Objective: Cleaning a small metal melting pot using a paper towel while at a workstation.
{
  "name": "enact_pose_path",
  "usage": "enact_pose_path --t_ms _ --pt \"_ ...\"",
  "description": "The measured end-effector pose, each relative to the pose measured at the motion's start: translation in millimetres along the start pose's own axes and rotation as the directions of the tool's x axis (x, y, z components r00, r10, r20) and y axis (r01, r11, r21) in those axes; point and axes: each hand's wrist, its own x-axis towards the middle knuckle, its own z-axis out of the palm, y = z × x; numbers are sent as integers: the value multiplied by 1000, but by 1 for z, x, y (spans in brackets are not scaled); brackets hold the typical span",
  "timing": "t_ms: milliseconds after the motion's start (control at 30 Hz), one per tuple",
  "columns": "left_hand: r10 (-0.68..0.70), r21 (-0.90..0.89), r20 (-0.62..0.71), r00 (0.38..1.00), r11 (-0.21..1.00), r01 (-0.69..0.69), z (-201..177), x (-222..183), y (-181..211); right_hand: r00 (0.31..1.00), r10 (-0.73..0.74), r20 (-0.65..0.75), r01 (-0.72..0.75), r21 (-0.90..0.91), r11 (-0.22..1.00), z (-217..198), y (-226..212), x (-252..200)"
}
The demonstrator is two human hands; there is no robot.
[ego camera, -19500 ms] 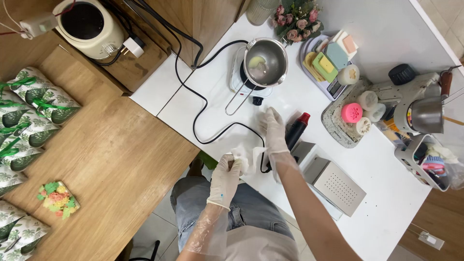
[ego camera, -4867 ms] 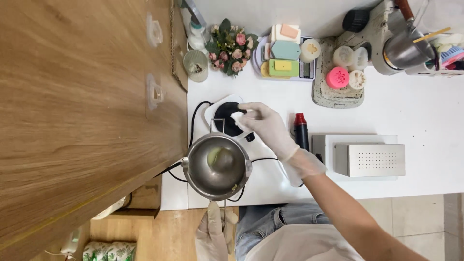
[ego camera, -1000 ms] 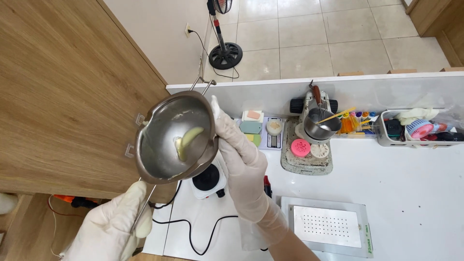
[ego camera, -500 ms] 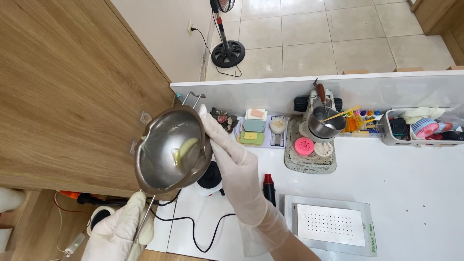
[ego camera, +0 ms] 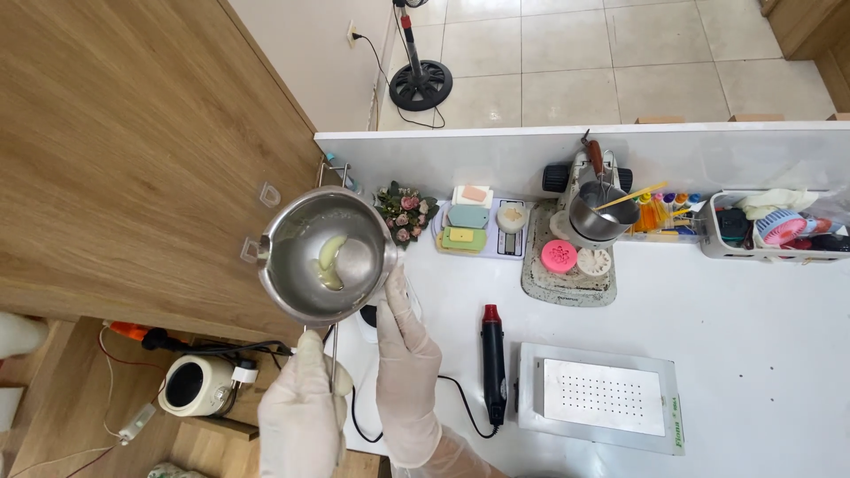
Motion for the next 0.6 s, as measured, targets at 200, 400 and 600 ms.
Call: enact_pose_path --t_ms 200,400,600 --pt "-160 -91 5 987 983 160 63 -15 88 916 401 7 -371 393 841 -7 3 -10" --pt "-187 -22 57 981 982 189 60 -30 69 832 499 242 -534 591 604 -46 35 9" --pt "-113 32 97 989 993 111 38 -20 25 823 233 518 -519 521 677 -80 42 30"
